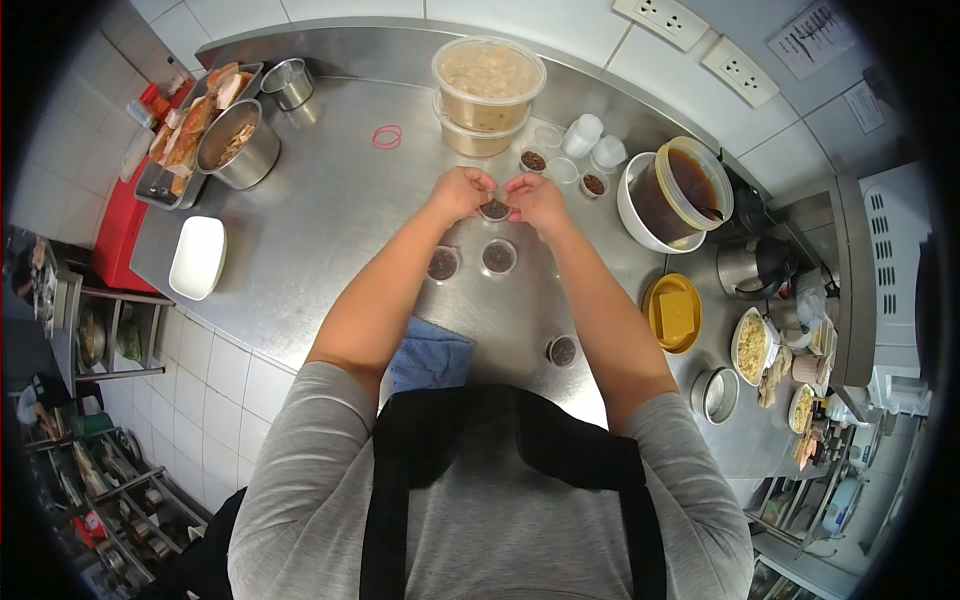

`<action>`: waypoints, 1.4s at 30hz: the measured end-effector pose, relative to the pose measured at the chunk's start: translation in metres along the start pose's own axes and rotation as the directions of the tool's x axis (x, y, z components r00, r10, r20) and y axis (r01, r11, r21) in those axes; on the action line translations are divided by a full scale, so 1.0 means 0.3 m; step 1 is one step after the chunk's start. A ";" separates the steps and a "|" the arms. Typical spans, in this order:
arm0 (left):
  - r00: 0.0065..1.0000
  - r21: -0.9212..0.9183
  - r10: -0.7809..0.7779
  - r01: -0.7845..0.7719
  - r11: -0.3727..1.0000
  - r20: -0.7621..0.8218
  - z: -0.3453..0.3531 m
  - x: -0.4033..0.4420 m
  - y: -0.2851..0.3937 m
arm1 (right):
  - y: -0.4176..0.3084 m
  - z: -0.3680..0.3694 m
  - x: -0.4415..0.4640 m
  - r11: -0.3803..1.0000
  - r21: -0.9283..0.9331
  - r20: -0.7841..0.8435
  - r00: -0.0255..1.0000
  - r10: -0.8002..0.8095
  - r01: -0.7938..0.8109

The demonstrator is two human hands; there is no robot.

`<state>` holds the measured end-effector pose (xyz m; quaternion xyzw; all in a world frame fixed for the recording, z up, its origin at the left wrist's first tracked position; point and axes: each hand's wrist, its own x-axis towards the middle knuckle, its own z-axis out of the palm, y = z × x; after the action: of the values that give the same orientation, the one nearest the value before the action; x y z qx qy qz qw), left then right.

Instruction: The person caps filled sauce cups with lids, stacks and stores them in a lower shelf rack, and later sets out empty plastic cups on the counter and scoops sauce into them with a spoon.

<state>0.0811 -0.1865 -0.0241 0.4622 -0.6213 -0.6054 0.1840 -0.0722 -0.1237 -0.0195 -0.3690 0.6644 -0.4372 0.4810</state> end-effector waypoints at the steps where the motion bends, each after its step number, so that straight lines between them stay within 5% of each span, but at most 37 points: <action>1: 1.000 -0.004 -0.013 0.013 1.000 0.001 -0.005 -0.008 0.014 | -0.004 -0.004 -0.001 1.000 0.023 0.021 1.000 0.007 -0.007; 8: 0.999 0.125 -0.036 0.038 0.991 -0.020 -0.006 0.018 0.002 | 0.015 0.010 0.007 0.991 -0.102 -0.005 0.996 -0.089 0.088; 14: 0.989 0.551 -0.090 0.009 0.835 0.120 -0.006 0.029 0.116 | -0.056 0.003 0.035 0.941 -0.330 0.063 0.993 0.101 -0.075; 20: 0.992 0.489 -0.077 0.019 0.872 0.098 -0.006 0.041 0.091 | -0.066 0.008 0.069 0.903 -0.422 0.089 0.988 0.128 -0.079; 23: 0.998 0.621 0.062 -0.059 0.782 0.018 -0.042 0.038 0.029 | -0.061 -0.002 -0.022 0.686 -0.685 0.014 0.946 -0.325 0.246; 26: 0.997 0.754 0.076 -0.031 0.656 -0.026 -0.113 -0.023 0.068 | 0.001 -0.016 -0.018 0.520 -0.813 -0.163 0.753 -0.637 0.264; 29: 0.889 0.845 0.413 -0.060 0.531 -0.196 -0.107 -0.096 0.112 | -0.031 -0.059 -0.023 0.406 -0.887 -0.089 0.781 -0.617 0.219; 32: 0.932 0.561 0.326 -0.188 0.806 -0.156 -0.037 -0.083 0.127 | -0.034 -0.078 -0.011 0.298 -0.927 0.019 0.819 -0.574 0.230; 34: 0.973 0.329 0.174 -0.115 0.937 -0.153 0.000 0.006 0.055 | -0.031 -0.101 -0.045 0.277 -0.903 0.100 0.787 -0.609 0.328; 38: 0.986 0.115 -0.004 0.023 0.993 -0.165 0.083 0.028 0.053 | -0.001 -0.198 -0.150 0.225 -0.835 0.274 0.734 -0.622 0.502; 42: 0.981 0.030 -0.073 0.080 0.996 -0.179 0.129 0.044 0.056 | 0.008 -0.253 -0.243 0.541 -0.724 0.073 0.828 -0.556 0.428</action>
<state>0.0380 -0.1772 -0.0206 0.5410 -0.5952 -0.5570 0.2067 -0.1260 -0.0394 0.0132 -0.6596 0.6860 -0.2907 0.0992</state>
